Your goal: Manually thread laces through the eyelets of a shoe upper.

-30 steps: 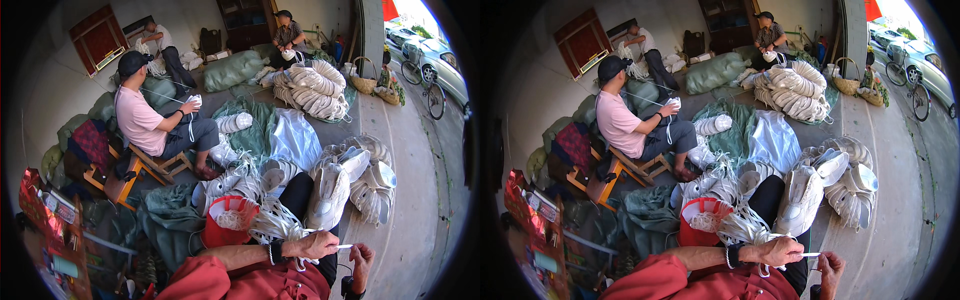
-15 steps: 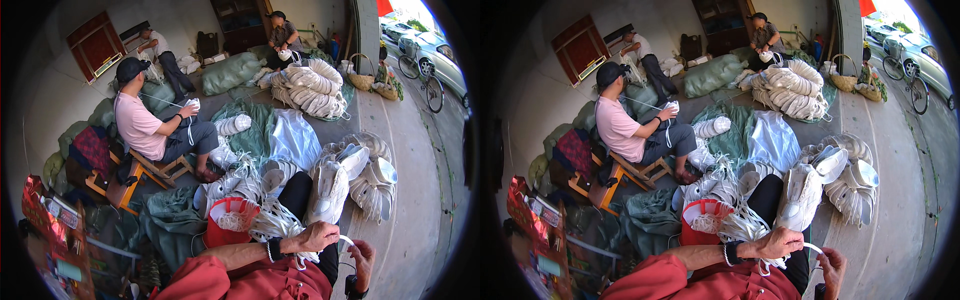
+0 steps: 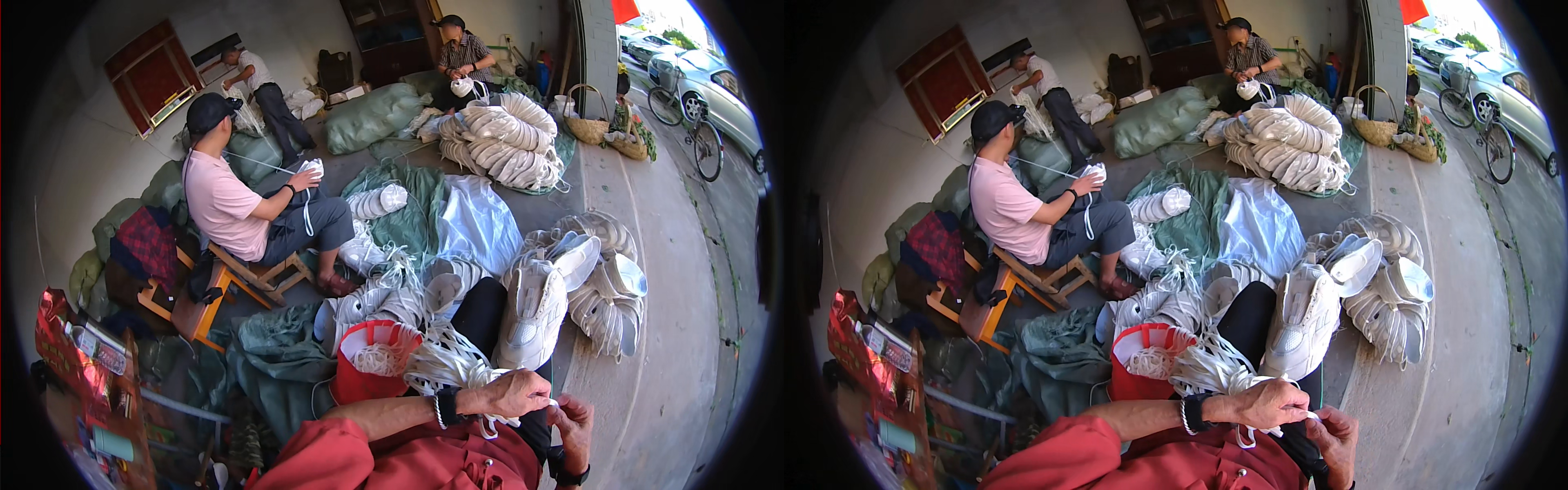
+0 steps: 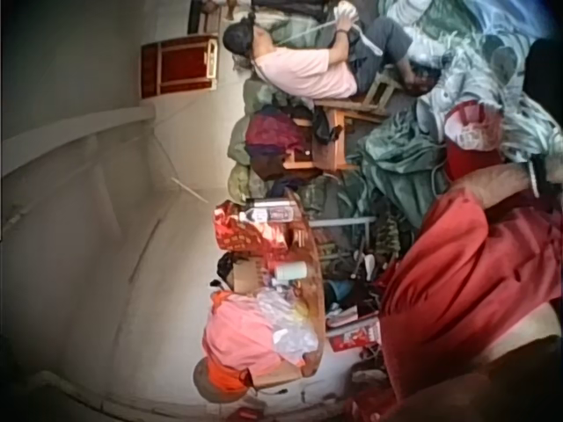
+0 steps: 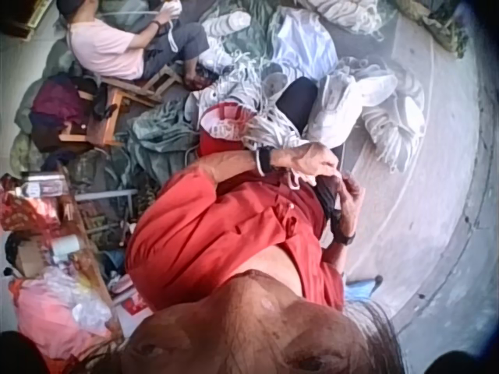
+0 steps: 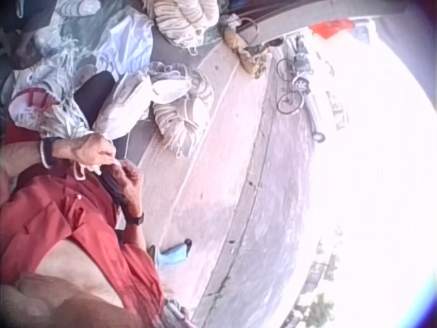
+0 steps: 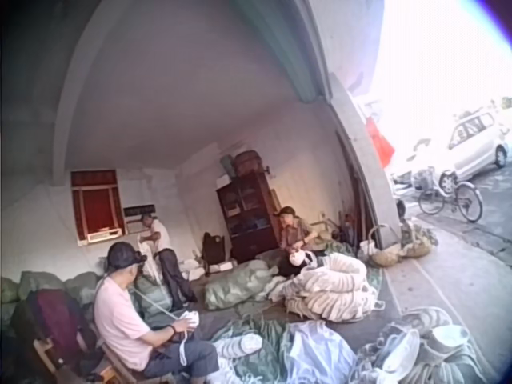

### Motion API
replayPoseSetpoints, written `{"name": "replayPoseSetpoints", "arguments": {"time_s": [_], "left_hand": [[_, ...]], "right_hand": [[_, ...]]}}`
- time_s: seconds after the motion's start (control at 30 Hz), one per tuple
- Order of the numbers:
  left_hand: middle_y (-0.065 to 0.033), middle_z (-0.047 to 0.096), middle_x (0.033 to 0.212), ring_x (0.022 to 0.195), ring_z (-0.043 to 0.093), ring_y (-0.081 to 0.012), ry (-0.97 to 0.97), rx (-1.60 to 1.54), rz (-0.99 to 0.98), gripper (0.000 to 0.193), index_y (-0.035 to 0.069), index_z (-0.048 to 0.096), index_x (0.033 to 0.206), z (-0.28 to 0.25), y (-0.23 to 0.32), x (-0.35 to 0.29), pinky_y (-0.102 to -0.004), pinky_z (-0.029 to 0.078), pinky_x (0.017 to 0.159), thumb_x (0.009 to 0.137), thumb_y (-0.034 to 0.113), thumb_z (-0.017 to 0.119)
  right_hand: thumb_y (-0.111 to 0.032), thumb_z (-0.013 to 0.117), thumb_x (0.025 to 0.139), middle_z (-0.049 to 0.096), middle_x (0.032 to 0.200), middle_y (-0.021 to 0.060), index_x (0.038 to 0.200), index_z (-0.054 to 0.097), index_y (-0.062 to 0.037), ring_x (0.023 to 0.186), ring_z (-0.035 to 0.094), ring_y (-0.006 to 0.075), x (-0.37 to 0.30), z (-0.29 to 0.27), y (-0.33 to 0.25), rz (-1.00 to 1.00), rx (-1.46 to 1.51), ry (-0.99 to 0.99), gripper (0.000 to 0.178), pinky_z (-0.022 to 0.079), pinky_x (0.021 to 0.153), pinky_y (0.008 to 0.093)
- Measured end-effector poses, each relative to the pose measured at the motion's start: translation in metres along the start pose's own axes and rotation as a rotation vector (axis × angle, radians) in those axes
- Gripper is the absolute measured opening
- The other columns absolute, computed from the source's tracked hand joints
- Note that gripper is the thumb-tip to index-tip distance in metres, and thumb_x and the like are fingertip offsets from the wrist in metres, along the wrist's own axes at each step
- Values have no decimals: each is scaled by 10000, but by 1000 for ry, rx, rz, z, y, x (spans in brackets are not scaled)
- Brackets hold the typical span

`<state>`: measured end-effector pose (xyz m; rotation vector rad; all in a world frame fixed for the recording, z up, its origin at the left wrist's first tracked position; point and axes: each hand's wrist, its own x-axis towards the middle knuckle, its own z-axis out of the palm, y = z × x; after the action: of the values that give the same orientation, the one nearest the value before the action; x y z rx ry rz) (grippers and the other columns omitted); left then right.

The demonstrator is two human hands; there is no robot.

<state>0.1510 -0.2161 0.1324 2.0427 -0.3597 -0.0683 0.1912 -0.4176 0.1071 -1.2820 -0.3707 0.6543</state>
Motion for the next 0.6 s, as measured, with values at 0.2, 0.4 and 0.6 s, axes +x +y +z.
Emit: {"name": "replayPoseSetpoints", "arguments": {"time_s": [0.2,0.4,0.6], "left_hand": [[-102,617,655,621,613,-182,-7,-86,-102,191,0,606,776,-8,-6,-4,-324,460,586,871,154,544],[-120,601,646,604,602,-207,6,-63,-92,216,1,603,768,-3,-11,-2,-338,445,570,869,187,567],[-140,573,619,575,581,-240,4,-17,-69,252,-7,596,746,-3,-9,0,-359,427,553,866,215,588]], "right_hand": [[-54,663,864,592,646,6,825,643,20,542,508,52,3,-24,6,-58,-90,158,87,392,500,195],[-14,655,843,663,926,75,1067,622,51,746,596,95,4,-3,2,-65,-54,102,236,470,627,217],[-15,661,845,646,869,33,1029,633,45,754,582,80,9,16,-9,0,5,-25,196,451,649,194]]}}
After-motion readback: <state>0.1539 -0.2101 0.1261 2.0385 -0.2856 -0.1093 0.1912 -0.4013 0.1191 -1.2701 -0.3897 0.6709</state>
